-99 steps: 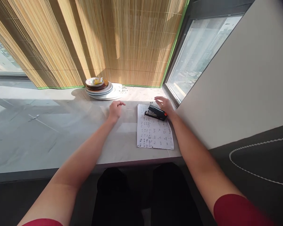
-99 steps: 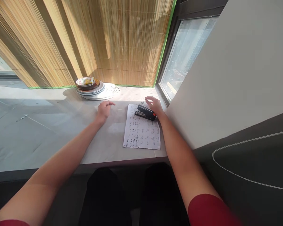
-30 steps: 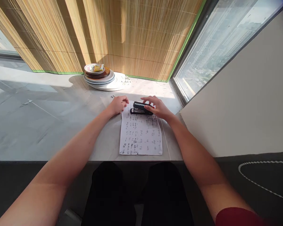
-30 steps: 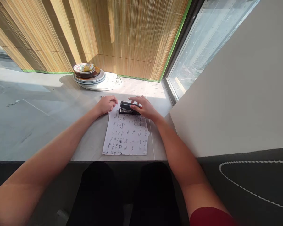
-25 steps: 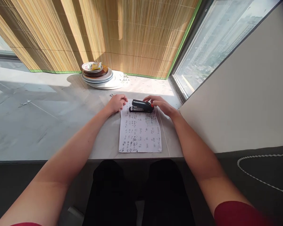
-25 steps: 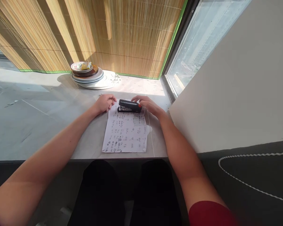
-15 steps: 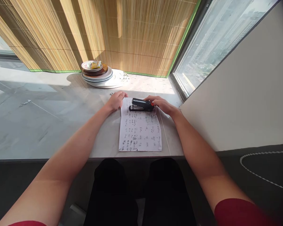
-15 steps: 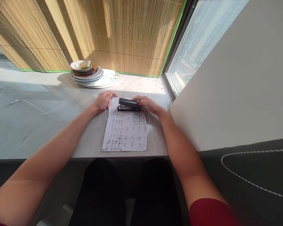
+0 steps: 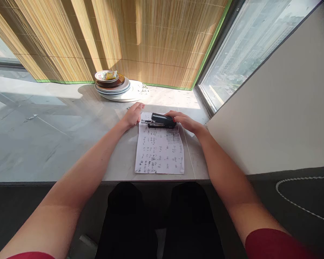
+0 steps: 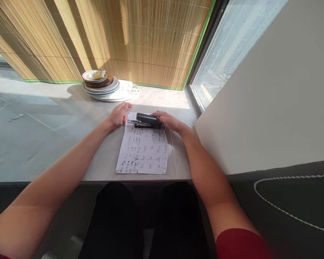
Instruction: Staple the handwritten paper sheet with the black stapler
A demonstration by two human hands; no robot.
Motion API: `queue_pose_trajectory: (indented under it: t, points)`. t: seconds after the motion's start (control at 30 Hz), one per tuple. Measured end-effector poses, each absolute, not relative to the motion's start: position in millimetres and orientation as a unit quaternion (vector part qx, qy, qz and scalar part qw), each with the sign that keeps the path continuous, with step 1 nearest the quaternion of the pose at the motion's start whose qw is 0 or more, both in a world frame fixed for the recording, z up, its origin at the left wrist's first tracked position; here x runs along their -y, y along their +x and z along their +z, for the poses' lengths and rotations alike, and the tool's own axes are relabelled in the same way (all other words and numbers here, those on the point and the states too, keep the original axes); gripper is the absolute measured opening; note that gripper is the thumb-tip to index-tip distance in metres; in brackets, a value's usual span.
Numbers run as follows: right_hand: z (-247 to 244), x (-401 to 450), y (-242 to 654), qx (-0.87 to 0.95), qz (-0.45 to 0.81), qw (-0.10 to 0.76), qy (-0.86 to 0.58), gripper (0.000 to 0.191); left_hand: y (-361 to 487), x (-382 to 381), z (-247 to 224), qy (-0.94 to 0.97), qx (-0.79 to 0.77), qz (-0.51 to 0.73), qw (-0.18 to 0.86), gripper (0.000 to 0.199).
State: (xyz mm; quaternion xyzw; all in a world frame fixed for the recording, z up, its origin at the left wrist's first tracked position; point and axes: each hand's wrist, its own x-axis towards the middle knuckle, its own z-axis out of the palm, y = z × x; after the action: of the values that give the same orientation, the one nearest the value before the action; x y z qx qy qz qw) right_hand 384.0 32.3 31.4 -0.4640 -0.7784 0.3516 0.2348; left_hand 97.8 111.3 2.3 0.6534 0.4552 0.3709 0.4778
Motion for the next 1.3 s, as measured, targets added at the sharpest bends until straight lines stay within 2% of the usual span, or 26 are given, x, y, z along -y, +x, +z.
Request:
queue_pose_trajectory:
  t: [0.2,0.33,0.43,0.6,0.73,0.83,1.07,1.23,1.3]
  points:
    - [32.3,-27.6,370.0,0.778,0.298,0.316,-0.455,0.039,96.0,-114.8,2.1,0.619,-0.462,0.406,0.488,0.047]
    - [24.3,-25.8,354.4,0.797,0.255,0.321,-0.444,0.043,97.7,-113.8,2.1,0.627,-0.45,0.41,0.485,0.045]
    - [18.5,-24.6,348.3,0.786,0.237,0.363,-0.44,0.037,97.9,-112.8,2.3,0.632,-0.433,0.422,0.484,0.041]
    - [18.2,-23.9,347.4,0.76,0.095,0.453,-0.456,0.031,97.6,-110.7,7.3,0.591,-0.394,0.476,0.52,0.038]
    - [17.1,-29.4,346.5,0.789,0.005,0.422,-0.447,0.03,99.7,-107.4,13.2,0.516,-0.377,0.412,0.65,0.05]
    - [14.6,-34.5,346.1,0.821,-0.033,0.378,-0.426,0.029,100.2,-105.7,15.8,0.468,-0.366,0.375,0.712,0.052]
    - [16.2,-36.0,346.7,0.835,-0.069,0.353,-0.415,0.027,98.0,-104.3,20.5,0.397,-0.34,0.326,0.788,0.035]
    - [18.1,-31.6,342.3,0.752,-0.018,0.441,-0.489,0.034,98.0,-104.8,23.3,0.381,-0.3,0.415,0.77,0.01]
    - [17.9,-30.0,340.8,0.716,0.04,0.474,-0.511,0.038,98.7,-107.1,23.2,0.388,-0.288,0.472,0.738,0.012]
